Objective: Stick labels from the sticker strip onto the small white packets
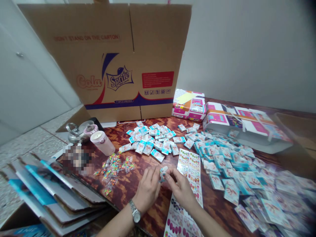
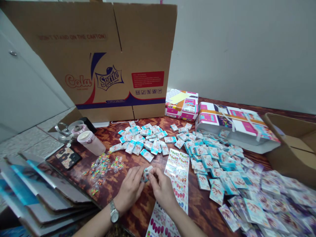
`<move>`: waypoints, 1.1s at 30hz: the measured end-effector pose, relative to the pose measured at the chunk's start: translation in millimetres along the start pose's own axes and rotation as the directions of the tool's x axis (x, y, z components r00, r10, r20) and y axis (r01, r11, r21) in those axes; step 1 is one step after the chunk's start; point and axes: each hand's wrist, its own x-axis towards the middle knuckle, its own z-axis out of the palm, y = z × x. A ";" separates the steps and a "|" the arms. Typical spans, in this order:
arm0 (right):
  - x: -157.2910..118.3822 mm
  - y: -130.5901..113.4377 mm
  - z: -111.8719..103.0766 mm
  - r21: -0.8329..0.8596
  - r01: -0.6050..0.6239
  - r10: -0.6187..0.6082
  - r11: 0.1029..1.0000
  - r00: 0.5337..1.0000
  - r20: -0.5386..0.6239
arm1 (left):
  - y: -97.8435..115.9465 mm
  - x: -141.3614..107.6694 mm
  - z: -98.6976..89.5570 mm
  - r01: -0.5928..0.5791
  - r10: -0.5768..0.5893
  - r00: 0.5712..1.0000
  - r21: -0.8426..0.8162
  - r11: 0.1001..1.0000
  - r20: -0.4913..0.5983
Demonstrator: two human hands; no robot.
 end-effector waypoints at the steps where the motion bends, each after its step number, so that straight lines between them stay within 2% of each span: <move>1: 1.0 0.9 -0.5 0.023 0.004 -0.004 1.000 1.000 0.014 | -0.1 0.2 0.1 -0.006 0.006 1.000 0.008 1.000 0.003; 4: 3.0 0.4 -1.0 0.073 0.007 -0.010 0.997 0.999 0.042 | 0.3 0.8 1.2 -0.026 0.026 1.000 0.025 0.999 0.001; 10: 4.7 -5.7 -2.7 -0.020 0.040 -0.040 0.999 0.999 -0.013 | 0.6 -0.5 4.8 -0.056 0.057 0.998 0.032 0.998 -0.028; 13: 8.2 -2.0 -5.4 0.124 -0.064 0.064 0.990 0.998 0.000 | 0.7 -0.8 4.3 -0.101 0.102 0.995 0.044 0.994 -0.013; 16: 10.7 2.3 -7.0 0.345 -0.186 0.158 0.920 0.981 0.109 | 2.2 1.1 0.9 -0.110 0.109 0.994 0.029 0.994 0.027; 19: 10.2 2.9 -9.0 0.409 -0.259 0.191 0.875 0.961 0.199 | 4.6 3.9 -3.1 -0.086 0.089 0.994 -0.040 0.995 0.070; 21: 8.1 0.2 -11.6 0.379 -0.218 0.153 0.899 0.969 0.193 | 5.9 5.6 -5.1 -0.057 0.063 0.996 -0.101 0.993 0.061; 24: 3.9 -6.8 -16.5 0.303 -0.088 0.037 0.949 0.985 0.170 | 6.9 8.3 -6.9 0.003 -0.003 1.000 -0.195 0.981 -0.004; 27: 2.1 -12.2 -17.9 0.205 -0.007 -0.027 0.979 0.987 0.159 | 7.9 10.5 -7.5 0.011 -0.024 0.999 -0.255 0.967 -0.046; 30: 2.9 -12.6 -13.6 0.148 0.023 -0.039 0.989 0.994 0.106 | 9.1 10.6 -6.9 -0.010 -0.010 0.997 -0.255 0.967 -0.075; 33: 1.9 -11.7 -8.2 0.162 0.018 -0.024 0.987 0.999 0.037 | 8.6 8.3 -5.4 -0.058 0.043 0.995 -0.179 0.982 -0.088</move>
